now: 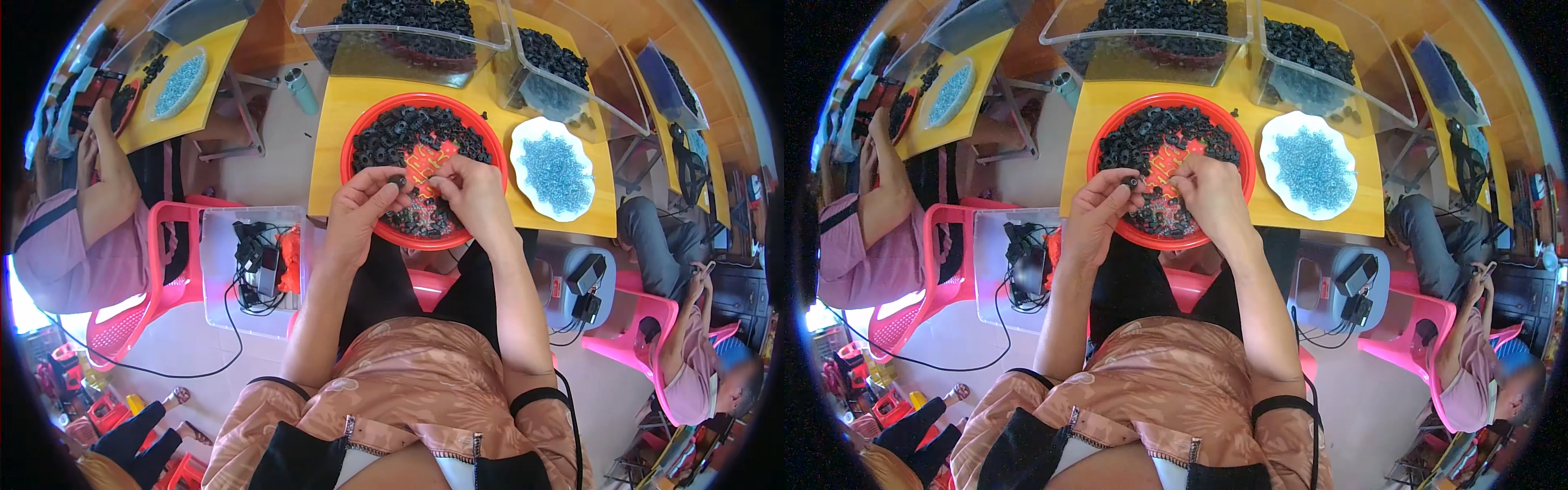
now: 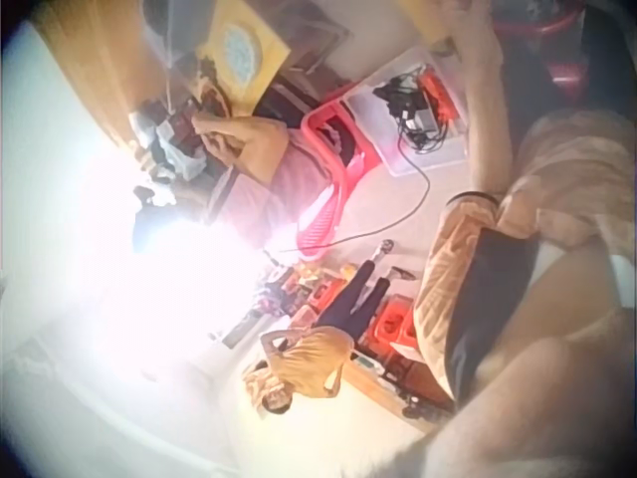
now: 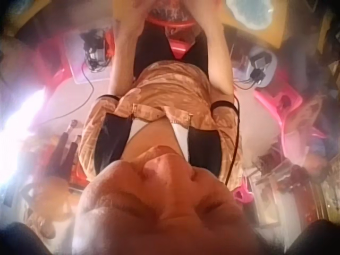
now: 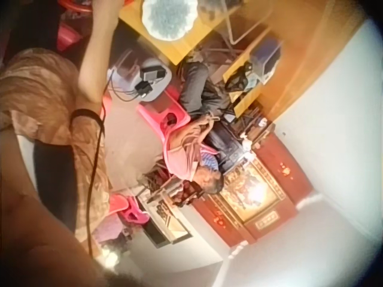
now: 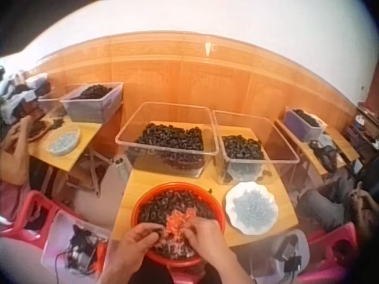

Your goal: The person assembles plastic components by taking pieces from a tray and fitting them together by hand.

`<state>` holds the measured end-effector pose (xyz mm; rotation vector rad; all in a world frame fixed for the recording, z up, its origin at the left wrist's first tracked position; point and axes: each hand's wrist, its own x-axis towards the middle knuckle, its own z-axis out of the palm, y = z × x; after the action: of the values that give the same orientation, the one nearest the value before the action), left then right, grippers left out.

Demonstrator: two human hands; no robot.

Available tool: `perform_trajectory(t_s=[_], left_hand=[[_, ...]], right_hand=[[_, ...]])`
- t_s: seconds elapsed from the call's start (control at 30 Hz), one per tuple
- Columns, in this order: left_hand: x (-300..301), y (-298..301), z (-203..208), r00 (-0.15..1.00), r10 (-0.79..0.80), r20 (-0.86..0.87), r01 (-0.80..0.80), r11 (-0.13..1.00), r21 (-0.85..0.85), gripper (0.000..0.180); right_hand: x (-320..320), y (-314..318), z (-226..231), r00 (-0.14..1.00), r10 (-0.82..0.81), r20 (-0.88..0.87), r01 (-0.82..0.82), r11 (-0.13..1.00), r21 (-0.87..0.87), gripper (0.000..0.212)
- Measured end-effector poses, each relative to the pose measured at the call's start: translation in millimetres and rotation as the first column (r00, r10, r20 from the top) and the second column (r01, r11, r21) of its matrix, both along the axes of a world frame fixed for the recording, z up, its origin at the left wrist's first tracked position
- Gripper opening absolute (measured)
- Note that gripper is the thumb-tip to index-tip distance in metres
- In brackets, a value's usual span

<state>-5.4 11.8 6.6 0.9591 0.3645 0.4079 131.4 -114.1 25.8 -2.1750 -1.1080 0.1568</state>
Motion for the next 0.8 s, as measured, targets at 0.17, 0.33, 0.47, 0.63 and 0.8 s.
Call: perform_trajectory(t_s=[0.17,0.33,0.47,0.63,0.8], left_hand=[[3,-7,-5,1.000,0.008,-0.026,-0.006,0.998,0.065,0.020],[2,-20,7,0.998,-0.050,-0.025,0.053,0.993,0.102,0.020],[-10,-31,18,0.995,-0.095,-0.034,0.100,0.983,0.154,0.019],[-40,-47,29,0.985,-0.137,-0.103,0.163,0.935,0.316,0.017],[-79,-72,19,0.966,-0.162,-0.204,0.227,0.905,0.359,0.018]], right_hand=[[-14,-15,14,0.746,0.074,-0.662,0.193,0.927,0.321,0.009],[-34,-32,32,0.724,0.199,-0.660,0.138,0.896,0.421,0.016],[-47,-43,42,0.723,0.184,-0.666,0.134,0.909,0.395,0.017],[-75,-64,37,0.767,0.173,-0.618,0.128,0.903,0.411,0.022],[-105,-87,22,0.773,0.170,-0.611,0.035,0.951,0.308,0.024]])
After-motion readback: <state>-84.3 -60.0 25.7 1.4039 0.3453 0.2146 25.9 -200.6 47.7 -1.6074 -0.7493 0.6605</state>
